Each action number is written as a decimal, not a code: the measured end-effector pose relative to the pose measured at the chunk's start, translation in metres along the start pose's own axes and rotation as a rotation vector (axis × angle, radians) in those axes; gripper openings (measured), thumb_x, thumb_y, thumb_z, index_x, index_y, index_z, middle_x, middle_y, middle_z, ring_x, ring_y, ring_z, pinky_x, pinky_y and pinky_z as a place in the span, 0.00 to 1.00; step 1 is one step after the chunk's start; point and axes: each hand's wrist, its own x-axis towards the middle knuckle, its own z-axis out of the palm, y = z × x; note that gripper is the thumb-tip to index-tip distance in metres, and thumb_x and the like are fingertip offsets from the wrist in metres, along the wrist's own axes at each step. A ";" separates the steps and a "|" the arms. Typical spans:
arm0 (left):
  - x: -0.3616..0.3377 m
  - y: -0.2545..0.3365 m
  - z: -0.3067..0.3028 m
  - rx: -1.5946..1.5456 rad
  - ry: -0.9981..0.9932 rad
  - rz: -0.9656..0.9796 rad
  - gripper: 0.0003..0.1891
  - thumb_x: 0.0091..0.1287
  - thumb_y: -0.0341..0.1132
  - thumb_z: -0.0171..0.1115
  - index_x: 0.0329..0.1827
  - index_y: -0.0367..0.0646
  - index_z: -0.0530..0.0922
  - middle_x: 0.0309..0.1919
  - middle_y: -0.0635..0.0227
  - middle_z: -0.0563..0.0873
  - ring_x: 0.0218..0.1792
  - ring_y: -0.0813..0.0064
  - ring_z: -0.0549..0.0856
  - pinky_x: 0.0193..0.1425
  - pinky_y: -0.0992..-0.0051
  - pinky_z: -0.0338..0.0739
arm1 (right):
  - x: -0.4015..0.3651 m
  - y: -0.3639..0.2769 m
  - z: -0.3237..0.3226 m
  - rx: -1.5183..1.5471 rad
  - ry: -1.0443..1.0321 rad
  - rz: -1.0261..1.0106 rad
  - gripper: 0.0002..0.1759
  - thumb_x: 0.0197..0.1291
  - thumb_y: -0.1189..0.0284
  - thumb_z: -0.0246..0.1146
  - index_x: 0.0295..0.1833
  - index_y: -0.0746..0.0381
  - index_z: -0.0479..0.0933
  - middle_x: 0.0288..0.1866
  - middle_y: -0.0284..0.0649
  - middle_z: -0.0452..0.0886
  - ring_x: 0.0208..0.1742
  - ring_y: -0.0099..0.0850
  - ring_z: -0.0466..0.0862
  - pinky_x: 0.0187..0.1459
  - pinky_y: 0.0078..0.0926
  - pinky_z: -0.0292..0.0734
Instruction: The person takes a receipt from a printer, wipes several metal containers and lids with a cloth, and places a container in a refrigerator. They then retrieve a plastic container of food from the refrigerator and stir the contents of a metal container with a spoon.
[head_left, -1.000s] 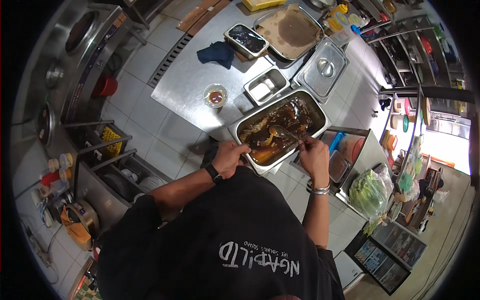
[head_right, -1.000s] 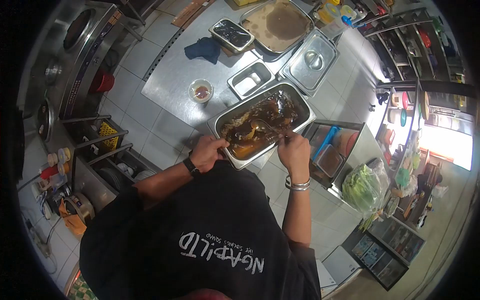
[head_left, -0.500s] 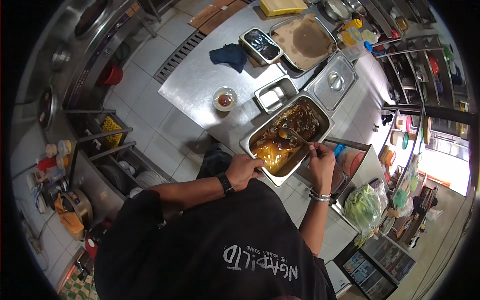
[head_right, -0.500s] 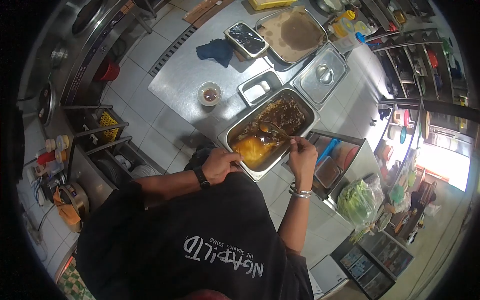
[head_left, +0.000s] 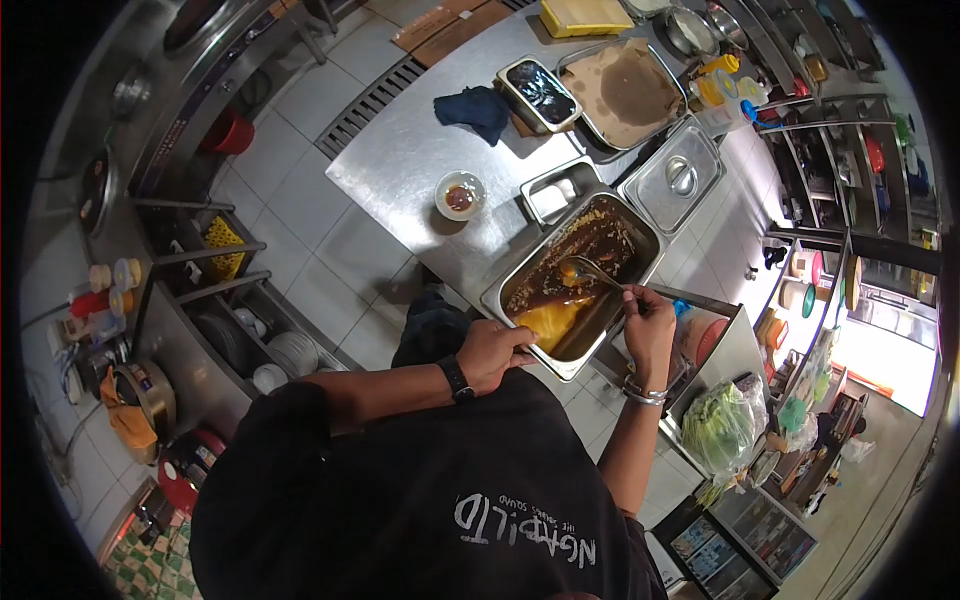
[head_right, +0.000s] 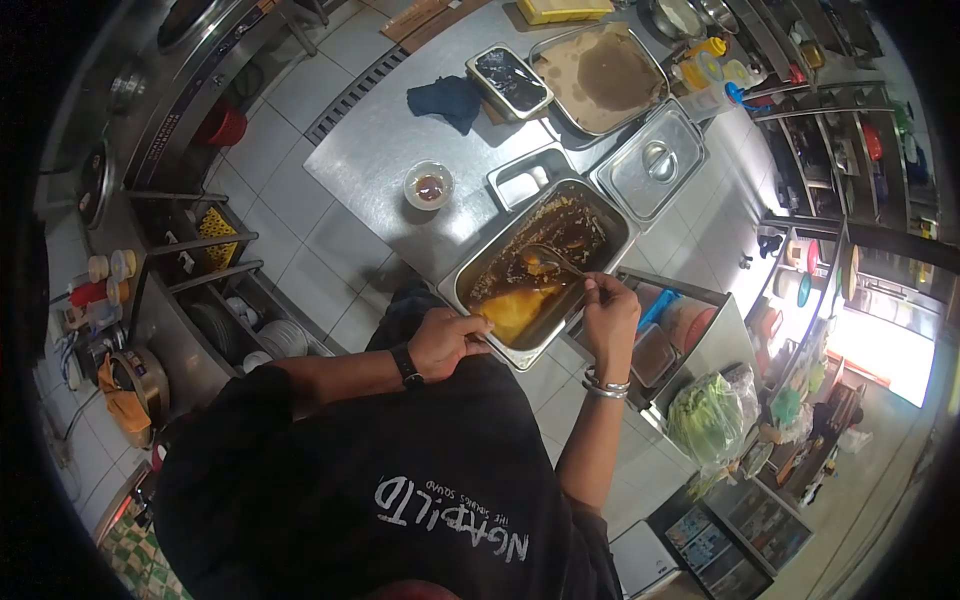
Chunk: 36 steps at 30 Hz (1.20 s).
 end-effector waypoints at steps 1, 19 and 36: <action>0.000 0.000 0.000 0.019 -0.009 0.025 0.03 0.62 0.24 0.62 0.34 0.31 0.80 0.33 0.63 0.82 0.35 0.73 0.84 0.46 0.63 0.85 | 0.001 -0.002 0.000 -0.001 -0.014 0.018 0.11 0.62 0.69 0.64 0.44 0.64 0.84 0.27 0.43 0.83 0.29 0.26 0.80 0.38 0.27 0.75; 0.002 0.008 0.007 -0.185 -0.046 -0.112 0.05 0.60 0.23 0.62 0.37 0.30 0.78 0.37 0.61 0.80 0.38 0.71 0.81 0.48 0.62 0.86 | 0.025 -0.010 -0.001 -0.110 -0.036 -0.061 0.10 0.59 0.68 0.65 0.42 0.62 0.85 0.29 0.51 0.84 0.33 0.41 0.85 0.39 0.33 0.77; 0.010 0.010 0.005 -0.186 -0.112 -0.200 0.12 0.67 0.25 0.56 0.51 0.26 0.73 0.46 0.53 0.81 0.49 0.62 0.83 0.63 0.56 0.78 | 0.035 -0.018 -0.005 -0.148 -0.058 -0.058 0.10 0.59 0.67 0.65 0.41 0.62 0.85 0.31 0.50 0.85 0.34 0.43 0.85 0.41 0.35 0.77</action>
